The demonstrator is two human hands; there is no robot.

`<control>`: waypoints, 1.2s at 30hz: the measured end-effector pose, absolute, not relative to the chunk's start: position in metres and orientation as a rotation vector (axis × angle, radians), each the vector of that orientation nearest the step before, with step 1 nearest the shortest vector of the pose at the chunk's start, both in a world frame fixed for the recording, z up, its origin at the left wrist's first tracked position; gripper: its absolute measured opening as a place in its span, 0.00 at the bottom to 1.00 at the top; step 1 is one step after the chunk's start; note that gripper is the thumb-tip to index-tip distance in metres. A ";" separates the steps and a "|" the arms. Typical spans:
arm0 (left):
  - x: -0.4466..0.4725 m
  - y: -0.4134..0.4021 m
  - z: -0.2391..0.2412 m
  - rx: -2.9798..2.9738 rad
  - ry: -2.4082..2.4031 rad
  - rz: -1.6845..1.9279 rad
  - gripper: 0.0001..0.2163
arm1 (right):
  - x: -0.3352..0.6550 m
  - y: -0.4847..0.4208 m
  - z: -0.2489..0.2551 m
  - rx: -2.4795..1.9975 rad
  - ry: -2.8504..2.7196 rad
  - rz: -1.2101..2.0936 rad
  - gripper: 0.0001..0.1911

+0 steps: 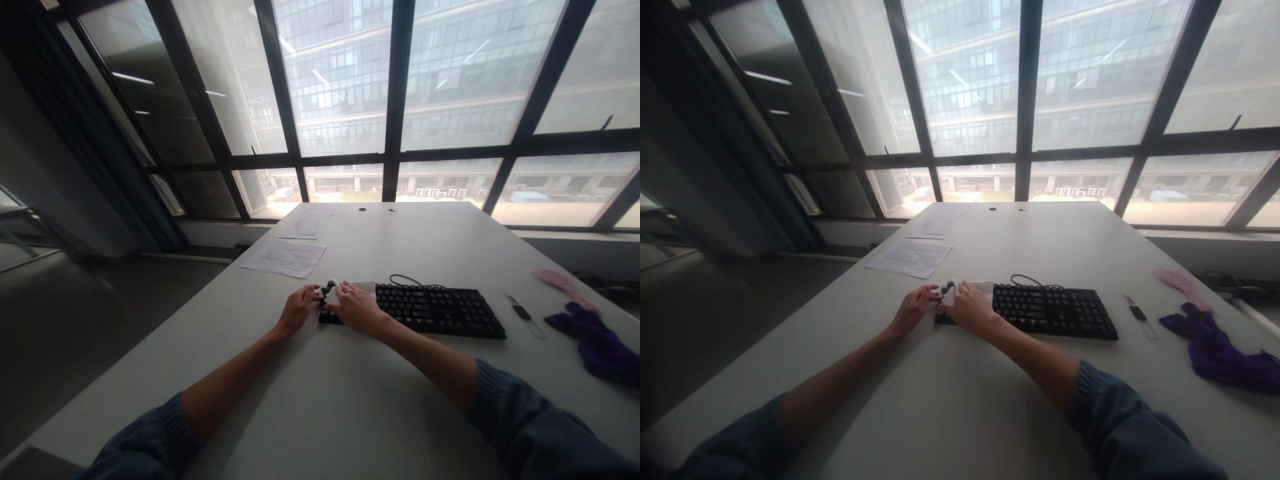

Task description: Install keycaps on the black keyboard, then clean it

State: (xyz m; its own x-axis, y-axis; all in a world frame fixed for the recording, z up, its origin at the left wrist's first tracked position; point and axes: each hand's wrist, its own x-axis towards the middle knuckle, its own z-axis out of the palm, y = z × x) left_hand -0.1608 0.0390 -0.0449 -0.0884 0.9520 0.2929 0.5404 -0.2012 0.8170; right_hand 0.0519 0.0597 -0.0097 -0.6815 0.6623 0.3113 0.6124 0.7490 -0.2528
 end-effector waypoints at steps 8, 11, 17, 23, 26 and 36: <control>-0.157 0.036 -0.039 1.703 1.672 1.229 0.26 | 0.043 0.028 -0.025 -0.735 -2.628 0.268 0.42; -0.157 0.035 -0.039 1.752 1.705 1.235 0.25 | 0.040 0.025 -0.029 -0.625 -2.644 0.262 0.42; -0.155 0.037 -0.040 1.675 1.664 1.229 0.25 | 0.041 0.042 -0.035 -1.032 -2.508 0.209 0.40; -0.158 0.039 -0.045 1.684 1.658 1.239 0.24 | 0.043 0.044 -0.034 -1.151 -2.487 0.201 0.44; -0.158 0.040 -0.046 1.668 1.657 1.256 0.24 | 0.042 0.035 -0.032 -0.875 -2.597 0.226 0.42; -0.159 0.039 -0.045 1.693 1.652 1.222 0.24 | 0.051 0.063 -0.028 -1.376 -2.348 0.196 0.38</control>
